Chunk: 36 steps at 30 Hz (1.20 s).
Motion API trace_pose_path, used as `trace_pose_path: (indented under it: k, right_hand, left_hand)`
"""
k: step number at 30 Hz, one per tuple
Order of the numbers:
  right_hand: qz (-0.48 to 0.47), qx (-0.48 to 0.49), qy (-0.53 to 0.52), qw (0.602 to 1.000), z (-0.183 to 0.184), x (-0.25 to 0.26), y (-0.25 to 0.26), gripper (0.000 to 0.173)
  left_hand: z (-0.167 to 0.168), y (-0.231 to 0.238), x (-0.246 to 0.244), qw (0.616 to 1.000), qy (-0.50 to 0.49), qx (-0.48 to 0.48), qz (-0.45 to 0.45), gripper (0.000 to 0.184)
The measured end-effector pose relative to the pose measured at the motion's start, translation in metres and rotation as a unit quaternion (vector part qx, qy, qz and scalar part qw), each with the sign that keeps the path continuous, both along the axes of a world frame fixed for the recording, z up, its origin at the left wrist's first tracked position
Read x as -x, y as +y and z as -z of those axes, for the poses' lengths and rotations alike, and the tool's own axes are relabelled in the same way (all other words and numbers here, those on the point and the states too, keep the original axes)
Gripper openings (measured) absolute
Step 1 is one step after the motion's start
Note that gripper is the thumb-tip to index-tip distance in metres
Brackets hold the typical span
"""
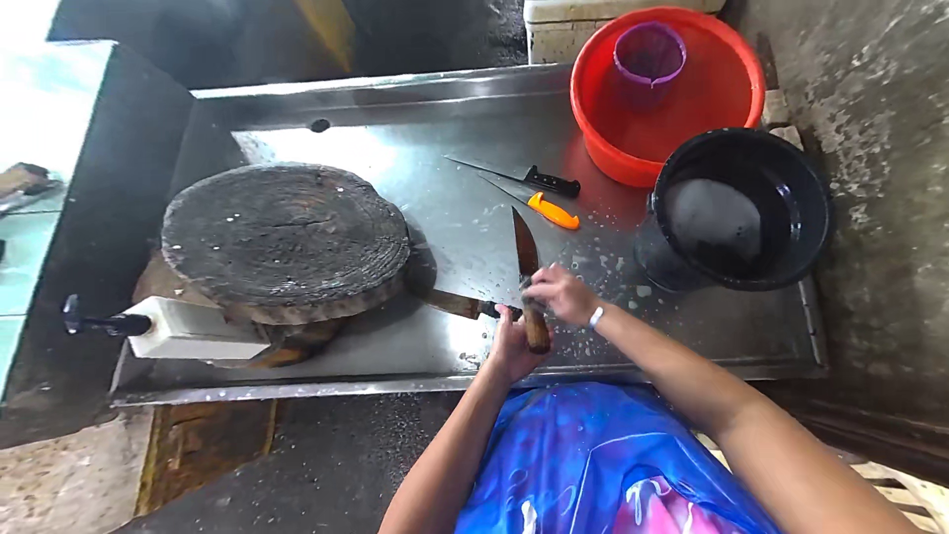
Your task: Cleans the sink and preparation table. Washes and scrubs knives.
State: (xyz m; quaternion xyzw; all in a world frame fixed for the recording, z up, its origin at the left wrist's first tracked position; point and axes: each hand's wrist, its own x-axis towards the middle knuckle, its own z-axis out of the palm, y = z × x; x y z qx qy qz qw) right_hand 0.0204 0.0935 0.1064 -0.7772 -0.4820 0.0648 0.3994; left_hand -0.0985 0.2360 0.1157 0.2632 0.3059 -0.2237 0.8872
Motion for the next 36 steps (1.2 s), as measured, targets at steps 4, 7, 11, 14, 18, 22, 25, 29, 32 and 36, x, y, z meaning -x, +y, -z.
trace_pose_path:
  k: [4, 7, 11, 14, 18, 22, 25, 29, 32, 36]
  right_hand:
    - [-0.025, -0.011, -0.050, 0.998, -0.007, 0.015, 0.014, 0.024]
    - [0.041, 0.075, -0.034, 0.996, 0.018, -0.002, -0.005, 0.025]
    - [0.228, 0.054, 0.062, 0.970, 0.007, -0.026, -0.056, 0.018]
    - [0.278, 0.019, 0.204, 0.939, 0.005, -0.004, -0.099, 0.018]
    - [0.376, -0.110, 0.501, 0.772, 0.005, 0.034, -0.135, 0.026]
    - [0.314, -0.285, 0.656, 0.625, -0.033, 0.058, -0.158, 0.033]
    - [0.288, -0.283, 0.515, 0.756, -0.093, 0.044, -0.182, 0.048]
    - [0.318, -0.013, 0.067, 0.946, -0.141, -0.041, -0.229, 0.041]
    - [0.335, 0.290, 0.033, 0.896, -0.105, -0.113, -0.249, 0.040]
    - [0.118, 0.584, 0.113, 0.795, -0.016, -0.143, -0.258, 0.026]
  left_hand:
    - [-0.001, 0.009, 0.004, 0.998, 0.041, 0.016, -0.055, 0.110]
    - [0.013, 0.002, 0.005, 0.995, 0.060, -0.008, -0.076, 0.081]
    - [0.011, -0.008, 0.000, 0.991, 0.044, -0.101, -0.072, 0.031]
    - [0.024, -0.015, -0.023, 0.987, 0.020, -0.131, -0.093, 0.047]
    - [0.025, -0.005, -0.085, 0.983, 0.018, -0.182, -0.018, 0.072]
    - [0.030, 0.017, -0.102, 0.888, -0.028, -0.449, 0.093, 0.061]
    - [0.042, 0.023, -0.057, 0.727, 0.018, -0.685, 0.046, 0.067]
    - [0.058, 0.011, -0.044, 0.702, 0.244, -0.664, 0.076, 0.117]
    - [0.060, 0.005, -0.053, 0.698, 0.259, -0.663, 0.078, 0.115]
    - [0.040, 0.002, -0.038, 0.796, 0.227, -0.556, -0.073, 0.086]
